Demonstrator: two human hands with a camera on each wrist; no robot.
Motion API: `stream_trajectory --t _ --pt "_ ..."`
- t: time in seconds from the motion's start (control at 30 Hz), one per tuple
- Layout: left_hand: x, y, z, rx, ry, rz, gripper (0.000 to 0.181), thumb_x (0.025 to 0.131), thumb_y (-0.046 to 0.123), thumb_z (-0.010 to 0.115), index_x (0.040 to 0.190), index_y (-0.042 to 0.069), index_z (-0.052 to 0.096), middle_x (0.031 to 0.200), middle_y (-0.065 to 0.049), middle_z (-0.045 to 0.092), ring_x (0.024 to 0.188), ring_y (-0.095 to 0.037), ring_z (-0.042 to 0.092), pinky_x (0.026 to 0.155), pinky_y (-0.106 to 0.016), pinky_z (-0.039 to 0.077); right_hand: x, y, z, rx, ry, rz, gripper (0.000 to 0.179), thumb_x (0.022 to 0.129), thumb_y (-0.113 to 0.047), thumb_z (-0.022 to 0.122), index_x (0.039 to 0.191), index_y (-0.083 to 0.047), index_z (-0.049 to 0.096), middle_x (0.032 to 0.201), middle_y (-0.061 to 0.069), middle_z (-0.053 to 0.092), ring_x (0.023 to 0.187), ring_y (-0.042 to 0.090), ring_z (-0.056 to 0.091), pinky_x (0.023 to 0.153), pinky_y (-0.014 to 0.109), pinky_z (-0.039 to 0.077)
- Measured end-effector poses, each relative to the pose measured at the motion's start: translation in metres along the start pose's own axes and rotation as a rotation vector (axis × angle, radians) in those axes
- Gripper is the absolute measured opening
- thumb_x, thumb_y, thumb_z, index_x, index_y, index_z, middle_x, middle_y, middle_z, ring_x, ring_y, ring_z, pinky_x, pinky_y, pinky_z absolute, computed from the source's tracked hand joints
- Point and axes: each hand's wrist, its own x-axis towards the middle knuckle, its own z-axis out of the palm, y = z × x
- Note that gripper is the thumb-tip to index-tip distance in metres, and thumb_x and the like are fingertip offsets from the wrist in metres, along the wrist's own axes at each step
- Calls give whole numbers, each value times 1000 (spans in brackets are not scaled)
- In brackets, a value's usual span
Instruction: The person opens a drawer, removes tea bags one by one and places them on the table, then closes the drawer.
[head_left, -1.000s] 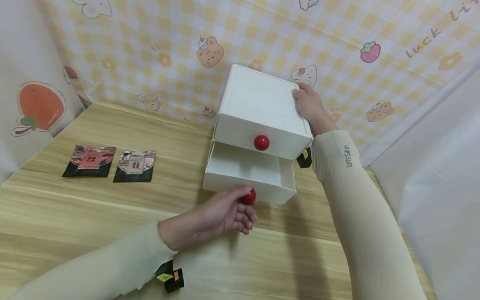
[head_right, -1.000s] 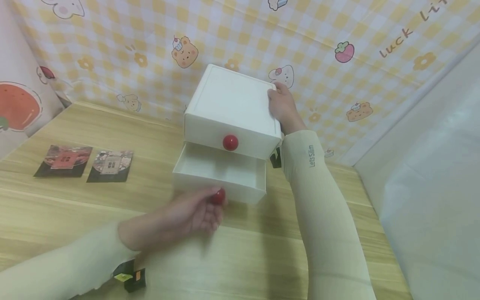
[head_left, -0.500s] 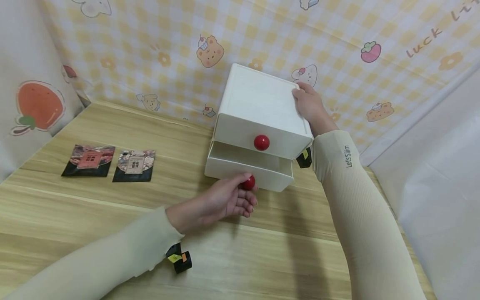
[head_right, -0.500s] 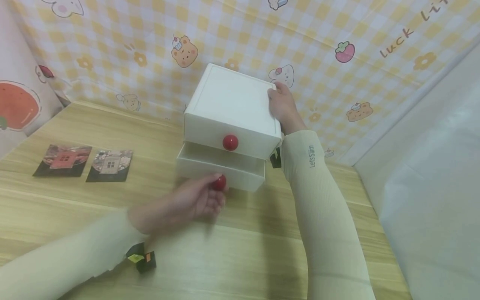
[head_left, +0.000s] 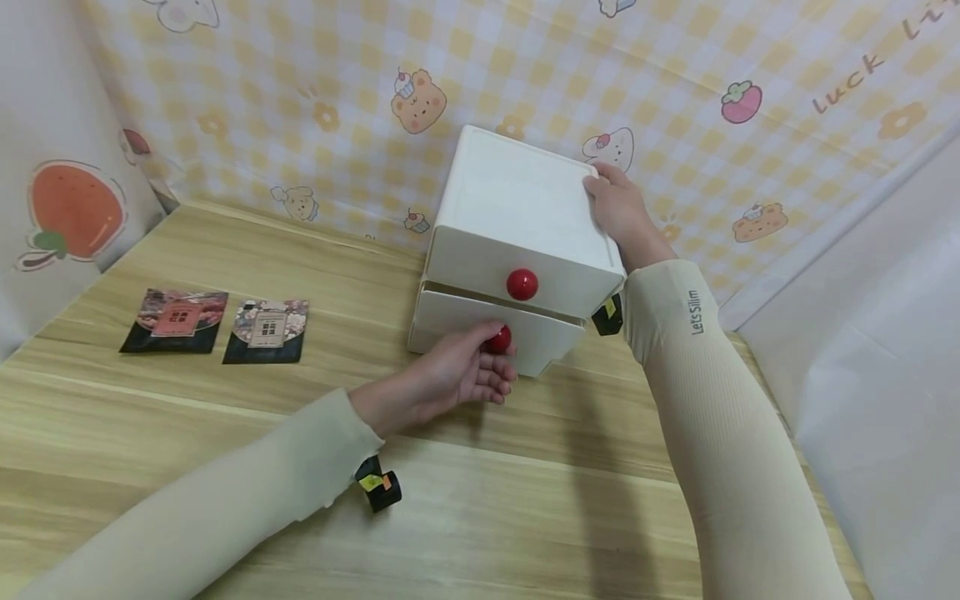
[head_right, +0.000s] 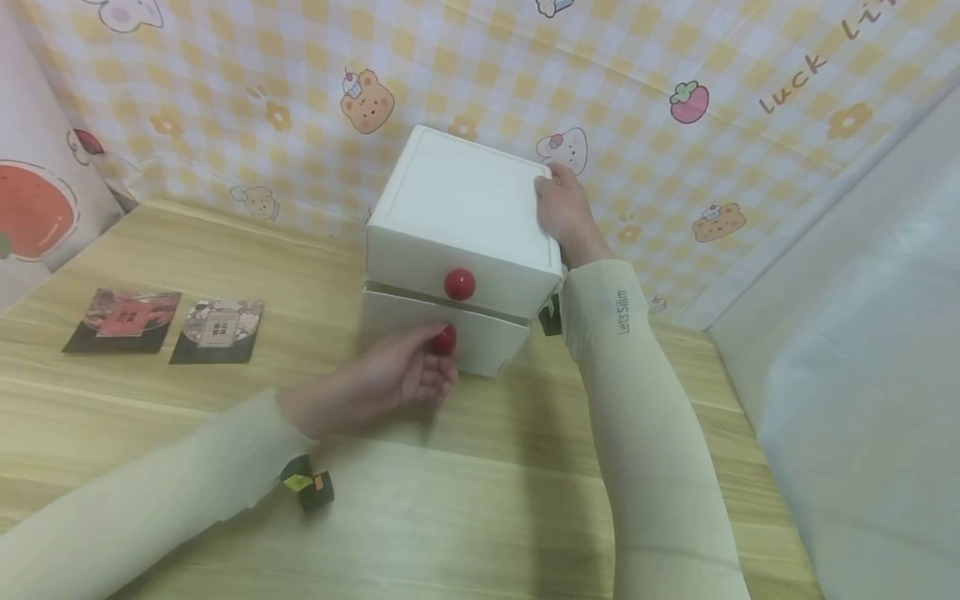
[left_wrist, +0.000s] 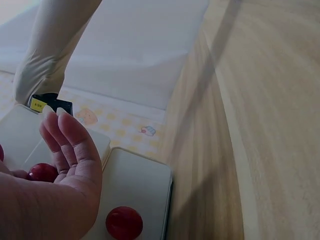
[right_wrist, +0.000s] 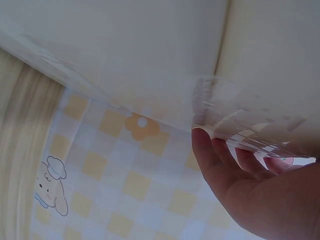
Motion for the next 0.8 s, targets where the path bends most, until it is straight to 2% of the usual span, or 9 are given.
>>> stream_trajectory --t 0.2,0.43,0.8 --pt "5 4 -1 2 25 1 50 110 38 28 130 -4 47 86 -5 61 76 -17 59 73 -27 55 0 0 1 6 0 -4 52 109 -41 32 160 -38 23 170 -12 17 153 11 26 127 31 20" --pt "9 6 -2 0 28 18 47 111 37 27 125 -2 48 85 -5 60 77 -17 60 73 -27 55 0 0 1 14 -4 -7 52 109 -41 32 160 -38 23 169 -11 19 151 12 29 126 31 22" --pt "9 8 -1 8 42 16 51 111 38 27 129 -4 49 87 -6 61 78 -17 60 73 -26 56 0 -1 0 13 -4 -8 52 109 -41 32 160 -37 23 169 -11 20 151 11 31 126 30 23"
